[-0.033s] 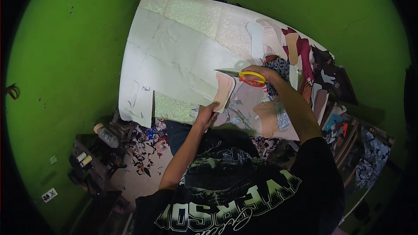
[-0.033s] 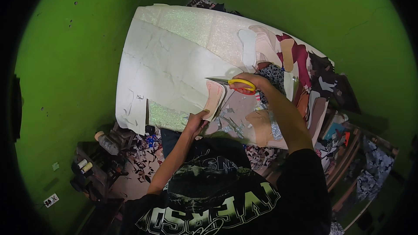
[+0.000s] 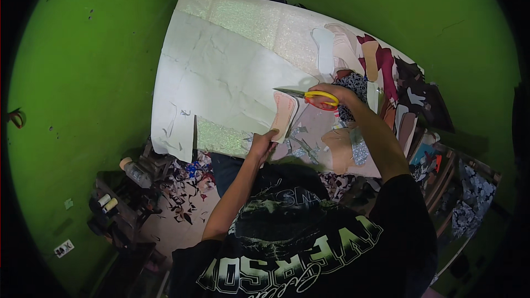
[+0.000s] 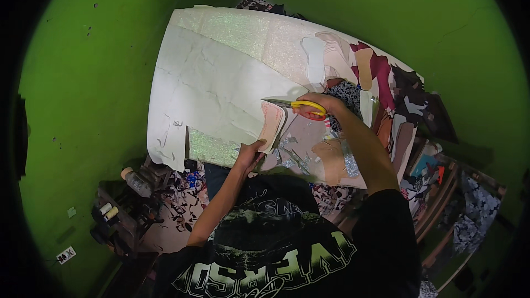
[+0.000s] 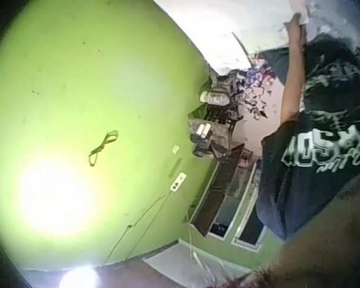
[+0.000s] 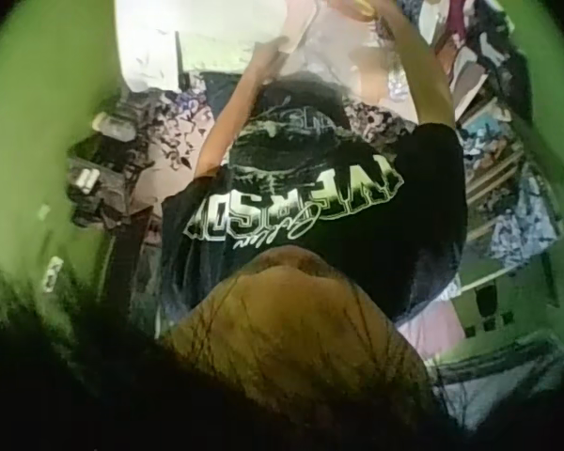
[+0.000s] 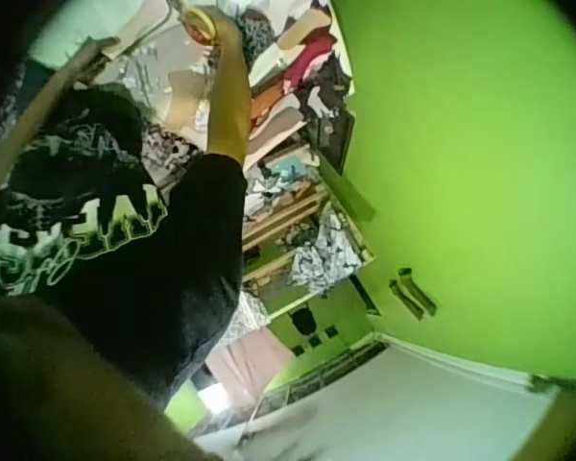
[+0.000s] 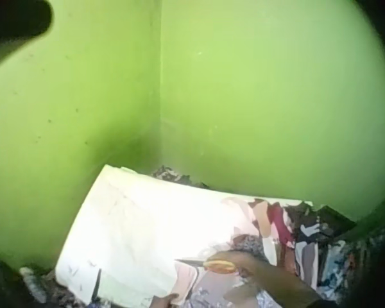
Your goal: Cutting out shoe component materials using a template and scissors.
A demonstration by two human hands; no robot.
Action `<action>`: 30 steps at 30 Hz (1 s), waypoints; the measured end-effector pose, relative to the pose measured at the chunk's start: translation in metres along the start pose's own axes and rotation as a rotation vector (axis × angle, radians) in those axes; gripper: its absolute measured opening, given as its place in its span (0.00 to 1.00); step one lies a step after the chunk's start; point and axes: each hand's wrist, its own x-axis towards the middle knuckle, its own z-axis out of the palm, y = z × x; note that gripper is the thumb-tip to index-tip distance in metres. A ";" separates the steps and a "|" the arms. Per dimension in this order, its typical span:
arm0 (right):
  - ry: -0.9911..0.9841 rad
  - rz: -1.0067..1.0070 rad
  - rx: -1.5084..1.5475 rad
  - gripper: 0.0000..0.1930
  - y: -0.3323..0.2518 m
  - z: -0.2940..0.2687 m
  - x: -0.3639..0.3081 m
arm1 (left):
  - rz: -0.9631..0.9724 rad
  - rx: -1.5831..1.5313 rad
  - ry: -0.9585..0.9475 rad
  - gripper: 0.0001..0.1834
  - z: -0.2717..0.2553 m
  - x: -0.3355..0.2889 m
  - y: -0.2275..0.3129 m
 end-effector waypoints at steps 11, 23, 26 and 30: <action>0.267 -0.003 0.899 0.20 0.074 0.093 -0.101 | -0.116 0.010 -0.020 0.18 0.003 -0.011 0.032; 0.764 -0.153 0.275 0.32 0.027 0.311 -0.011 | -0.322 -0.066 0.098 0.12 -0.069 0.021 0.028; 0.865 -0.114 0.237 0.26 0.012 0.334 0.003 | -0.259 -0.080 0.040 0.09 -0.084 0.035 0.020; 0.802 -0.054 0.321 0.31 -0.004 0.356 0.007 | -0.231 -0.027 0.098 0.09 -0.065 0.015 0.034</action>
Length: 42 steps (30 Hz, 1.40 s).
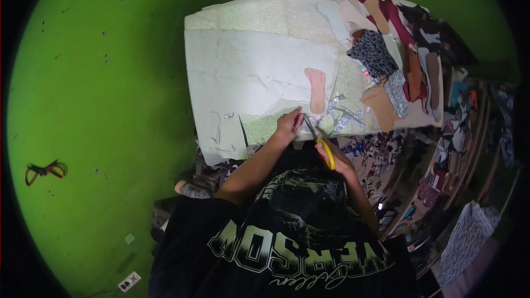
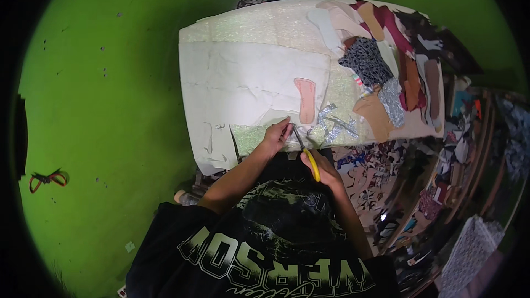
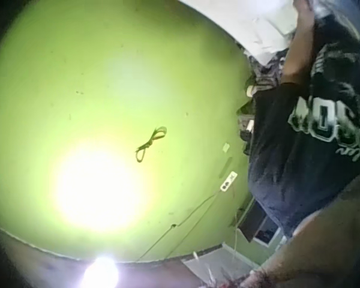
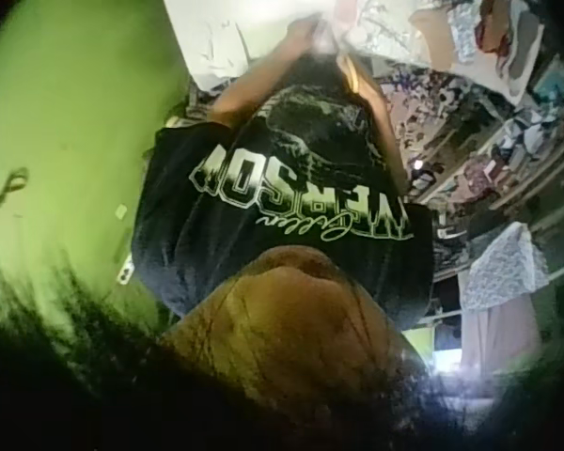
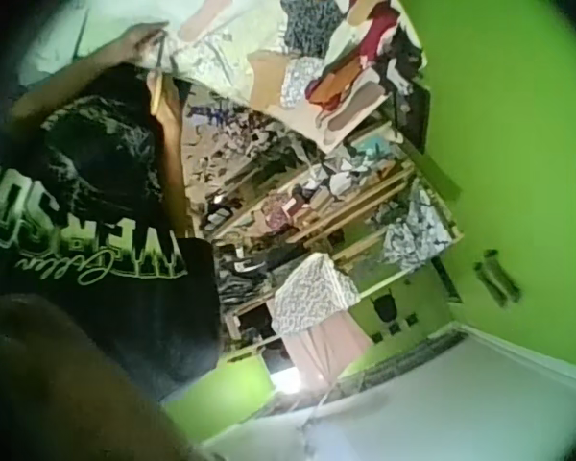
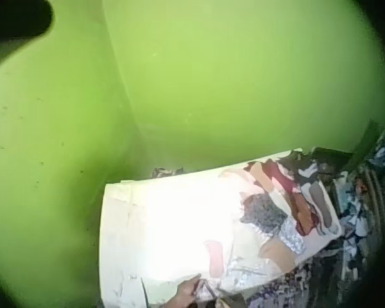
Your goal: Cutting out shoe component materials using a template and scissors.
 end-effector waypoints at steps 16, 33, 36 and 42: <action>0.168 0.053 0.456 0.29 -0.015 0.052 0.024 | 0.056 0.190 0.120 0.06 0.006 -0.017 0.004; 0.145 0.018 0.490 0.28 -0.004 0.048 0.055 | -0.007 0.125 -0.012 0.06 0.002 -0.023 0.014; 0.166 -0.003 0.492 0.29 -0.004 0.048 0.054 | -0.003 0.135 -0.015 0.05 0.004 -0.030 0.014; 0.189 0.017 0.450 0.28 -0.020 0.043 0.064 | -0.034 0.166 -0.088 0.04 -0.002 -0.028 0.014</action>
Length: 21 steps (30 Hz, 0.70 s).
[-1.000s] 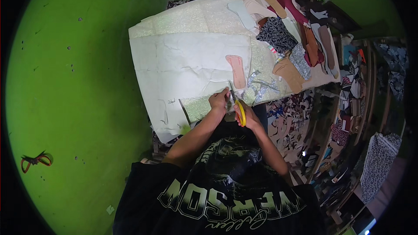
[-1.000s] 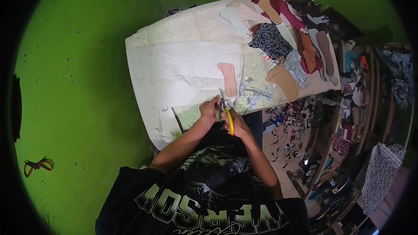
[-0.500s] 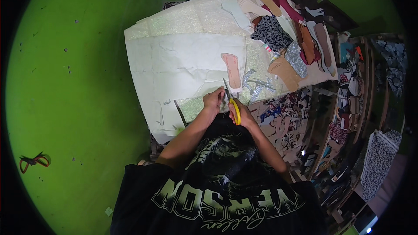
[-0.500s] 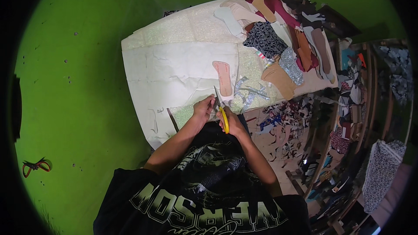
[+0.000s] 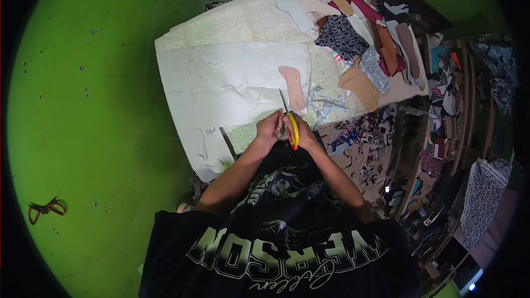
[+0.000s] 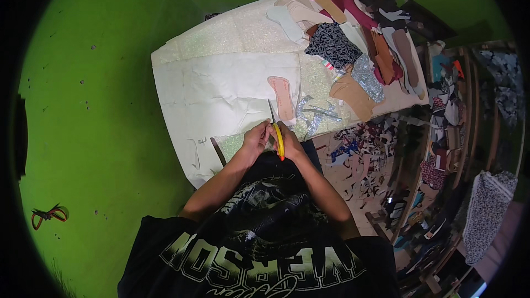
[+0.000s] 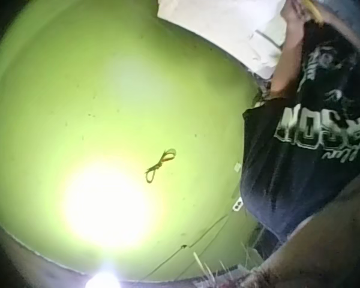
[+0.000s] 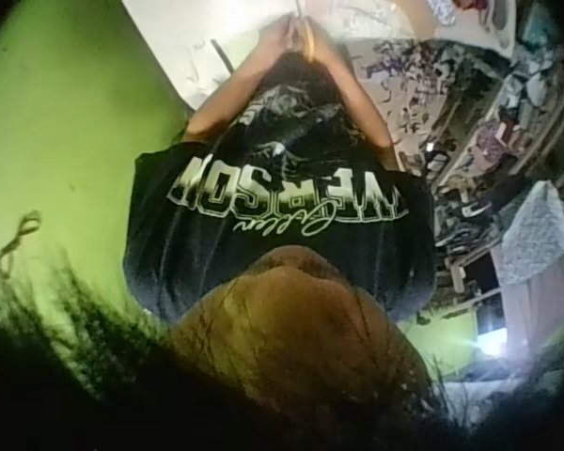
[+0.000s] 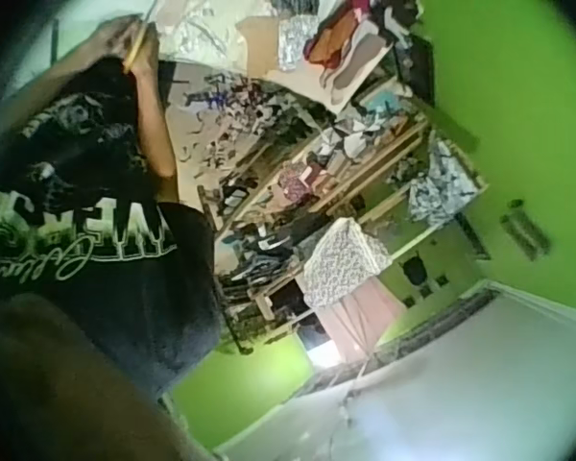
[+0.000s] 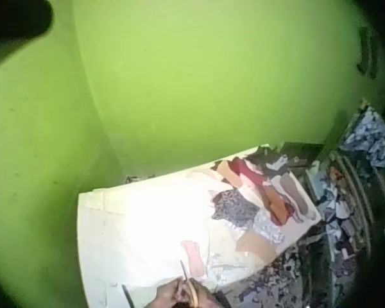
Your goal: Cutting out shoe component materials using a template and scissors.
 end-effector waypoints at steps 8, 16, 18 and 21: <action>-0.004 -0.068 -0.011 0.24 0.004 -0.009 0.015 | -0.009 -0.070 -0.032 0.06 -0.003 -0.010 0.002; 0.032 -0.136 -0.099 0.24 0.005 -0.003 0.015 | -0.042 -0.304 0.078 0.09 -0.007 0.000 0.009; 0.019 -0.083 0.004 0.25 0.000 -0.001 0.016 | 0.015 -0.245 0.046 0.11 -0.008 0.002 0.006; 0.040 -0.051 -0.005 0.25 -0.008 -0.003 0.023 | 0.029 -0.193 0.125 0.11 0.000 -0.003 0.002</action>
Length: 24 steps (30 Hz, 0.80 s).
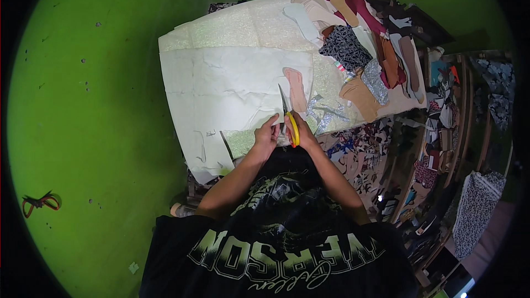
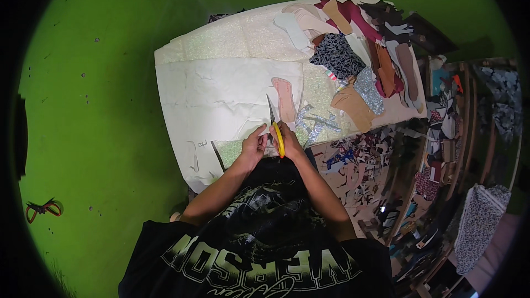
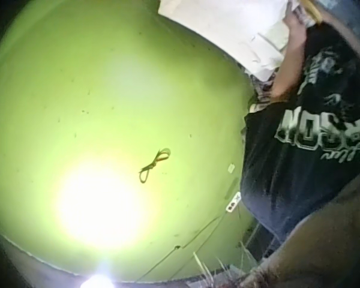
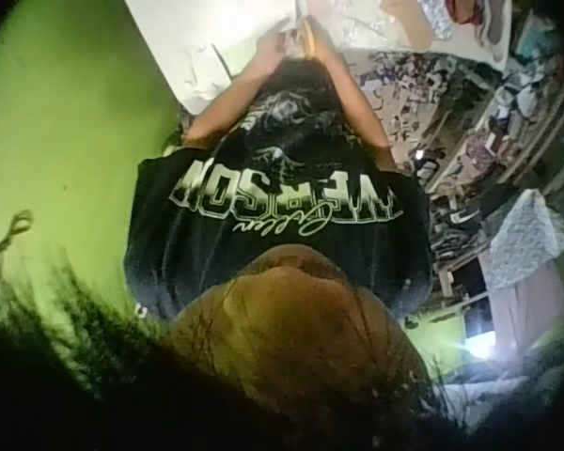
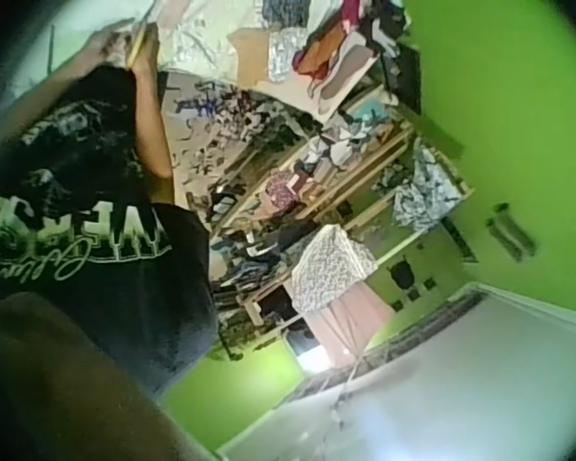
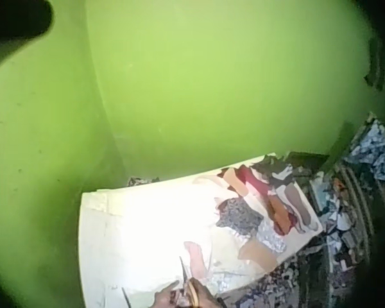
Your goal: Cutting out shoe component materials using a template and scissors.
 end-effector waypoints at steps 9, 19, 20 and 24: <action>-0.033 -0.004 -0.070 0.28 -0.002 0.001 0.014 | 0.005 0.066 -0.040 0.12 0.006 -0.011 0.008; -0.038 -0.027 -0.002 0.29 0.003 -0.001 0.030 | 0.025 0.036 -0.034 0.12 -0.002 -0.003 0.004; -0.037 -0.033 0.009 0.29 0.003 0.000 0.031 | 0.023 0.031 -0.039 0.12 -0.002 -0.002 0.004; -0.032 0.082 0.115 0.28 -0.008 0.001 0.033 | 0.023 0.028 -0.029 0.12 -0.003 -0.008 0.003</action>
